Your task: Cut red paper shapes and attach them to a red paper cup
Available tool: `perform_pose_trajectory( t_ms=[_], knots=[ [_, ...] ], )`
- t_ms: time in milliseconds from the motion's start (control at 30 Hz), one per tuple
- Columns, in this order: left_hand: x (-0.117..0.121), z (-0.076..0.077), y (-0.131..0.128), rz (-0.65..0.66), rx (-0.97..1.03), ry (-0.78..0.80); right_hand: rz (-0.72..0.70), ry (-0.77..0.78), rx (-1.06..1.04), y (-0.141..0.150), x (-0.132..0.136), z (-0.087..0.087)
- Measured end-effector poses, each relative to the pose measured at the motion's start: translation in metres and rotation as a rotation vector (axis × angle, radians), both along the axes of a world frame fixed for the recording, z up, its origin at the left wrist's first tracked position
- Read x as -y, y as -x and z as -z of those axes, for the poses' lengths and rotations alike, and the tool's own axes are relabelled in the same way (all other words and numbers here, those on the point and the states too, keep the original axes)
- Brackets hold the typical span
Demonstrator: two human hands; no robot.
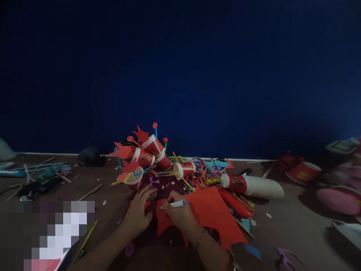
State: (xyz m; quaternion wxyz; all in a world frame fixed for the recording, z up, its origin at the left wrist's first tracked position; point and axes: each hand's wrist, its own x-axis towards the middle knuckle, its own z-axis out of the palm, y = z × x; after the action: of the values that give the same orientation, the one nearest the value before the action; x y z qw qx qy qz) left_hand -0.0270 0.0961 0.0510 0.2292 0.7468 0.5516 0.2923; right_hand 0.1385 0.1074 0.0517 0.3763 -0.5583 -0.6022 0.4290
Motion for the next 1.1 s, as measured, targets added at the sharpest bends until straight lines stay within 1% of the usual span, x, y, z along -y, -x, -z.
perform_pose_trajectory(
  t_ms=[267, 467, 733, 1100],
  knots=[
    [-0.0004, -0.0001, -0.0004, -0.004, 0.024, -0.010, 0.013, 0.009, -0.008, 0.0003, 0.0001, 0.0006],
    [-0.0003, -0.0017, -0.0003, -0.004, 0.023, 0.003, -0.016, 0.024, -0.049, -0.0002, 0.0002, 0.0018],
    [0.0004, 0.0001, 0.0009, 0.005, 0.008, -0.004, 0.003, 0.012, -0.006, -0.0003, -0.0011, 0.0056],
    [-0.0001, -0.0011, -0.0003, 0.007, 0.003, -0.001, -0.003, 0.014, -0.016, 0.0008, 0.0008, -0.0003]
  ],
)
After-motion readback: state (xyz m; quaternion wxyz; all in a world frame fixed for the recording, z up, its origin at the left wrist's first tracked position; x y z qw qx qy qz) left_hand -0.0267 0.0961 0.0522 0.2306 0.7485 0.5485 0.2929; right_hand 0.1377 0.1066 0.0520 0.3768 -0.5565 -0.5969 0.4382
